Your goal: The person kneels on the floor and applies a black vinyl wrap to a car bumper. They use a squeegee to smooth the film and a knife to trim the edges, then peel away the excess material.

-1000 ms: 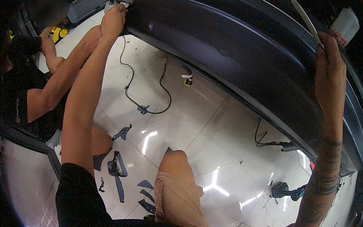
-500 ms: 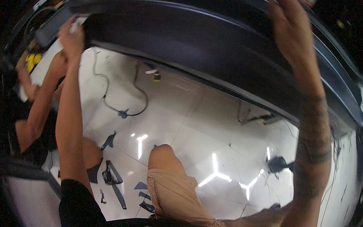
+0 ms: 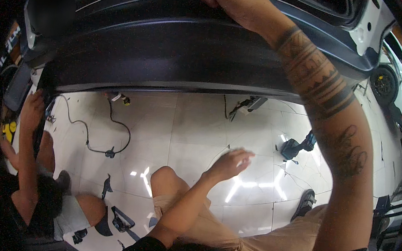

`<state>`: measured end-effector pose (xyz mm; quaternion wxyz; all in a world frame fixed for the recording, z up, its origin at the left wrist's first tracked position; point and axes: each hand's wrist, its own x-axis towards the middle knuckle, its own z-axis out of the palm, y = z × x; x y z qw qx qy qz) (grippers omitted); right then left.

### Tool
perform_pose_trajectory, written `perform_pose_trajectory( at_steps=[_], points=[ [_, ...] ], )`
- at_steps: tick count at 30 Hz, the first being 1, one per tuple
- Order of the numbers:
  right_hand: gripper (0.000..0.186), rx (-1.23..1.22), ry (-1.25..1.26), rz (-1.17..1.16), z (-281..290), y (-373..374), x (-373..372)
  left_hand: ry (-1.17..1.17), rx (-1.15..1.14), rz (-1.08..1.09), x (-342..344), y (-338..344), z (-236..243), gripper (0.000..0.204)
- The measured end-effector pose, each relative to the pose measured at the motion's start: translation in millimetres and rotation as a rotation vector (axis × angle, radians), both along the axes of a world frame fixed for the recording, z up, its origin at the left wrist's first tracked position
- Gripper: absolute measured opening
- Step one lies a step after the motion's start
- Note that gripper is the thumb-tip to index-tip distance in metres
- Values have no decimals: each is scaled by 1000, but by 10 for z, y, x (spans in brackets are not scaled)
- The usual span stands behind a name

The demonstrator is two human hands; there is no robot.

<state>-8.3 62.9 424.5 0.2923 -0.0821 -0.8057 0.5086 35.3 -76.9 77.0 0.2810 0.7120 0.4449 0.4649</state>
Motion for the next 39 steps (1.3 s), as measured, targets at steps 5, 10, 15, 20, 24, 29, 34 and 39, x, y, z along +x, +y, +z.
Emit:
perform_pose_trajectory(
  at_steps=[5, 10, 15, 20, 24, 29, 34, 39],
  points=[
    [21, -76, 91, -176, -34, 256, 636, 599, -789, -450, -138, -17, -616, 65],
    [21, -12, 111, -305, -14, 391, 1163, 149, -462, 30, -305, 212, -173, 53],
    [26, 105, 95, -147, -125, 754, 1284, 476, -696, -25, -508, -43, -380, 55],
    [40, 213, 144, -196, -224, 1153, 1533, 479, -649, -71, -249, -137, -142, 57],
    [47, 285, 101, -236, -231, 1186, 1495, 454, -688, 38, -98, -130, 103, 52],
    [49, 314, 77, -242, -230, 1195, 1434, 472, -704, 84, 70, -189, 137, 43],
    [47, 338, 109, -260, -270, 1168, 1421, 502, -735, 48, 309, -142, 177, 41],
    [44, 369, 125, -147, -250, 1042, 1395, 527, -751, 32, 411, -168, 184, 40]
  ],
)
